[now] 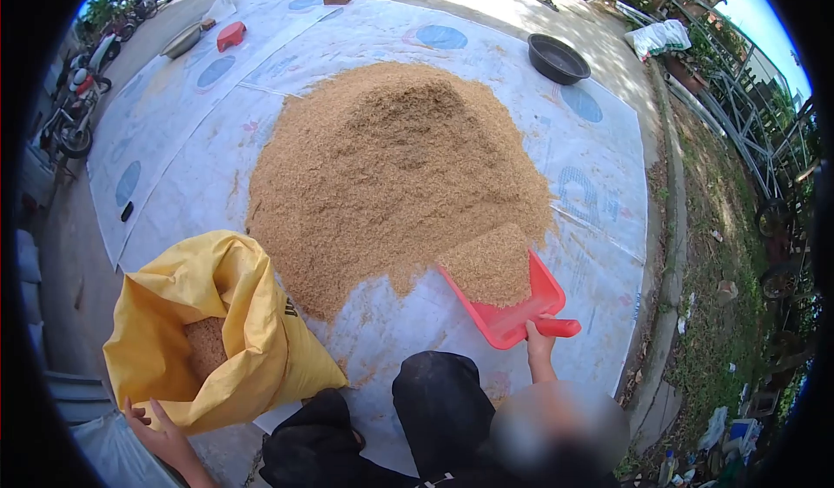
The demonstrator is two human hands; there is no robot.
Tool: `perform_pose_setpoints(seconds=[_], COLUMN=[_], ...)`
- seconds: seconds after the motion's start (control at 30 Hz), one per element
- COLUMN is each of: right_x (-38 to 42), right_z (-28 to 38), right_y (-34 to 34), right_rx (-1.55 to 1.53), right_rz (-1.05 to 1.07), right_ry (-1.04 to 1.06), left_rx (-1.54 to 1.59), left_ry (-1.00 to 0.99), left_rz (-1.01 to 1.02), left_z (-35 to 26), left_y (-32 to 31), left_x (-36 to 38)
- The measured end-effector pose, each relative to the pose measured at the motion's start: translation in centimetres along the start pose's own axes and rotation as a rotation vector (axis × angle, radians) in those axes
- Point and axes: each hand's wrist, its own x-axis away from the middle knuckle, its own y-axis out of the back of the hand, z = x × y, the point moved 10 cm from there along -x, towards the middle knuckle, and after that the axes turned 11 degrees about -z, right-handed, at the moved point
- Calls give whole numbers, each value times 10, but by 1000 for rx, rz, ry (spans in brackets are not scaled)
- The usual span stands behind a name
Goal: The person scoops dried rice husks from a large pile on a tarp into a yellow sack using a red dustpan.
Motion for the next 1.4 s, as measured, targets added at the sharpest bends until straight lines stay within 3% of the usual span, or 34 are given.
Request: perform_pose_setpoints(seconds=[0.1,0.23,0.3,0.5,0.57,0.6,0.67,0.73,0.8,0.9,1.03,1.1,1.23,1.3,1.4], right_x=[-4,-5,6,41,63,74,104,142,189,251,320,349,375,382,394], right_z=[35,112,155,249,277,292,324,355,387,412,422,431,427,416,422], right_y=[-23,-81,-118,-217,-246,-261,-289,-312,-333,-363,-383,-381,-376,-376,-375], right_rx=[-117,-253,-338,-512,-508,-510,-384,-290,-220,-171,-122,-90,-30,103,156], right_rz=[94,295,416,626,736,764,872,937,1070,1218,1338,1339,1442,1521,1536], right_ry=[-15,-13,-92,-24,-6,-3,112,139,296,390,500,749,781,695,769], left_rx=[-154,-250,-338,-285,37,26,371,435,507,710,932,966,1014,1024,1070], left_ry=[50,307,338,376,662,682,589,623,658,821,860,868,906,918,914], left_rz=[-64,111,128,67,223,204,222,215,206,189,199,203,220,212,272], left_z=[24,61,62,81,97,104,97,104,105,103,80,84,84,82,73], left_y=[4,-10,-5,9,-10,-11,-26,-33,-35,-42,-30,-32,-32,-31,-33], left_x=[1,11,8,1,18,20,18,20,19,20,8,11,12,14,14])
